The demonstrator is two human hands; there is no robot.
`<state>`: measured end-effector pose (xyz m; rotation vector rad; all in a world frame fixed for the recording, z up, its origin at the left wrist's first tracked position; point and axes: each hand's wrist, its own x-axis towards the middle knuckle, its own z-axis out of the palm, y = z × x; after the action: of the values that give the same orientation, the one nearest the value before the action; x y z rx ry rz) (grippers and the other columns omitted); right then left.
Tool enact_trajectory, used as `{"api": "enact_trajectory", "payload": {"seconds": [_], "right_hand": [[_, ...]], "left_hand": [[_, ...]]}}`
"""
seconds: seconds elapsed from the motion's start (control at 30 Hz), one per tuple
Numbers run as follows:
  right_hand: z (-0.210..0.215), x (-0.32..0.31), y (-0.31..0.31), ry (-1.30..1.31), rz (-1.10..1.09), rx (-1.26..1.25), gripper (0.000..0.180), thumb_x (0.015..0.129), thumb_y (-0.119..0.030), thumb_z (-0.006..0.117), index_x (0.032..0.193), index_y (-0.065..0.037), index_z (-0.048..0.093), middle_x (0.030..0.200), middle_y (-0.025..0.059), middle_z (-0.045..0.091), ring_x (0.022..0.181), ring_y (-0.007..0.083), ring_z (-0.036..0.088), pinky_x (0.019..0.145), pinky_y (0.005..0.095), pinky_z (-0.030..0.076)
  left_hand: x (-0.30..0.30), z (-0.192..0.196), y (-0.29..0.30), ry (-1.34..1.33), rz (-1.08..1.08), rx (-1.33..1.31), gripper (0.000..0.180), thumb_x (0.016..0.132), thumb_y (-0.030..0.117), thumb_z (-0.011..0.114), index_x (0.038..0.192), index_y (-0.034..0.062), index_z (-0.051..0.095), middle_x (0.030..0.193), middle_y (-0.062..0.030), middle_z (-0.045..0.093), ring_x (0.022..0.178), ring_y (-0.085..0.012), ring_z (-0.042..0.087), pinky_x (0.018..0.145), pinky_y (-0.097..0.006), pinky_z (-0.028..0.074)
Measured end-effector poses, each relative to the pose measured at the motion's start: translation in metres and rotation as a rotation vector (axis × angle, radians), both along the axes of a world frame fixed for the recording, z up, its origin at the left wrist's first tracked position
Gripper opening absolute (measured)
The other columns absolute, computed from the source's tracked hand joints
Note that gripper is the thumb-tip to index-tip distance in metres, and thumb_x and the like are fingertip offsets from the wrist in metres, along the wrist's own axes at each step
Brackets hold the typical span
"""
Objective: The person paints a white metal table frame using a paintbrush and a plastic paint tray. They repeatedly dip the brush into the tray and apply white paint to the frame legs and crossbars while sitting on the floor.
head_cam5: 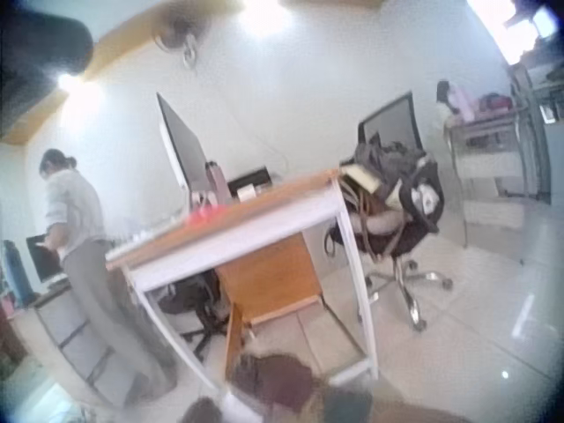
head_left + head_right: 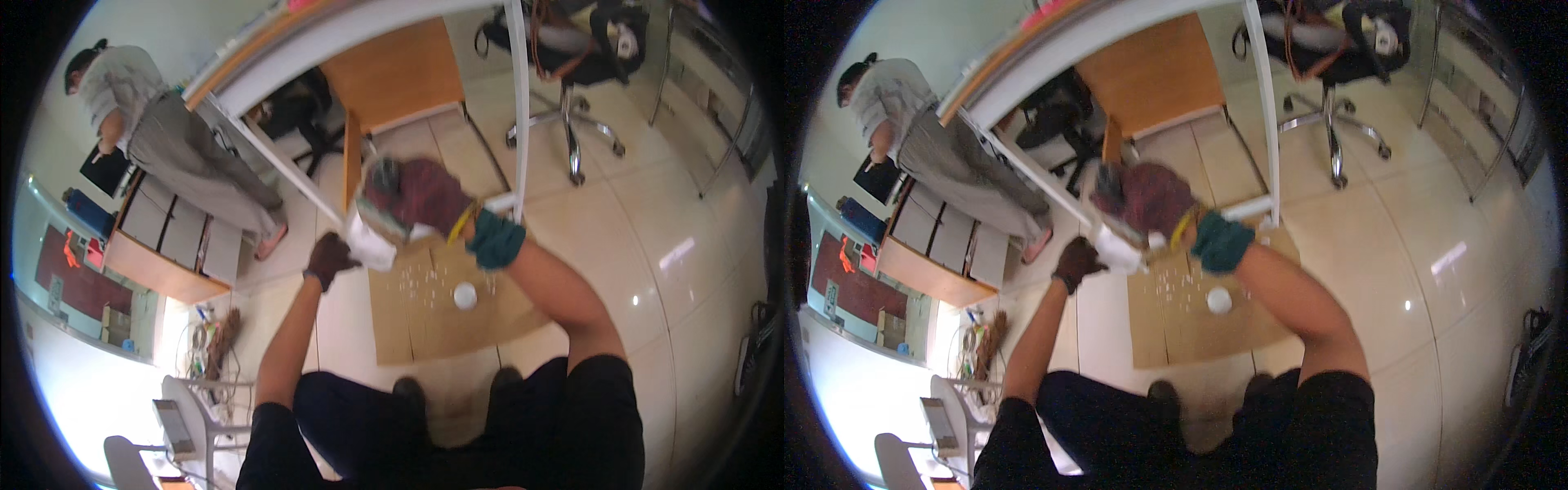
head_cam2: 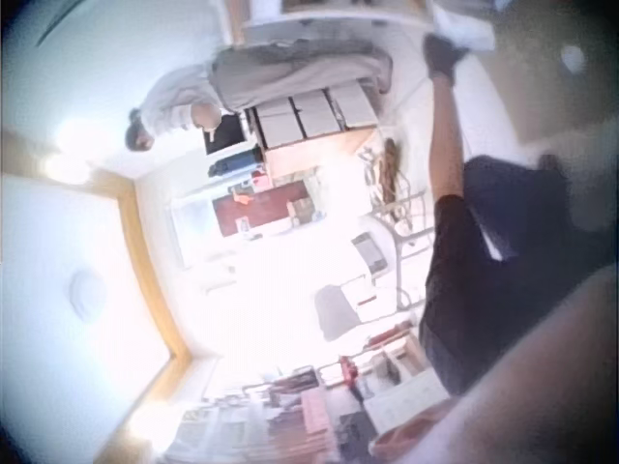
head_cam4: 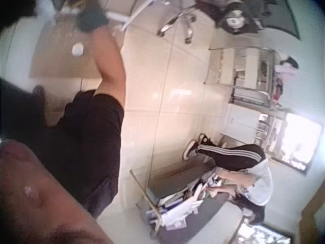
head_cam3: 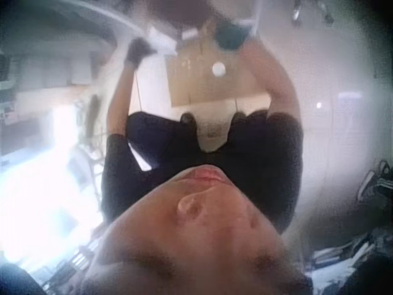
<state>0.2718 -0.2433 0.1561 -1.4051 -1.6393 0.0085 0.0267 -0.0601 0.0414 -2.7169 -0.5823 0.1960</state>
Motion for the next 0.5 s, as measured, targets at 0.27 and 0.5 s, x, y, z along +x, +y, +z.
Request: {"api": "enact_trajectory", "payload": {"seconds": [0.27,0.5], "right_hand": [[0.039,0.035,-0.032,0.27,0.113,-0.001,0.022,0.086,-0.02,0.058,0.107,-0.012,0.059,0.089,0.0086,0.063,0.065,0.0153,0.063,0.055,0.0274,0.05],[0.067,0.047,-0.048,0.747,0.096,-0.019,0.031,0.084,-0.035,0.064,0.092,-0.006,0.059,0.066,0.0018,0.059,0.053,0.0083,0.056,0.044,0.0199,0.041]], "left_hand": [[-0.004,0.057,-0.023,-0.203,-0.077,-0.08,0.032,0.065,0.036,0.075,0.075,0.007,0.067,0.08,-0.0112,0.064,0.084,-0.0329,0.057,0.081,-0.04,0.046],[0.008,0.081,-0.025,-0.452,-0.101,-0.408,0.029,0.059,0.018,0.08,0.079,0.0042,0.065,0.082,-0.0153,0.062,0.087,-0.0367,0.057,0.077,-0.043,0.048]]}}
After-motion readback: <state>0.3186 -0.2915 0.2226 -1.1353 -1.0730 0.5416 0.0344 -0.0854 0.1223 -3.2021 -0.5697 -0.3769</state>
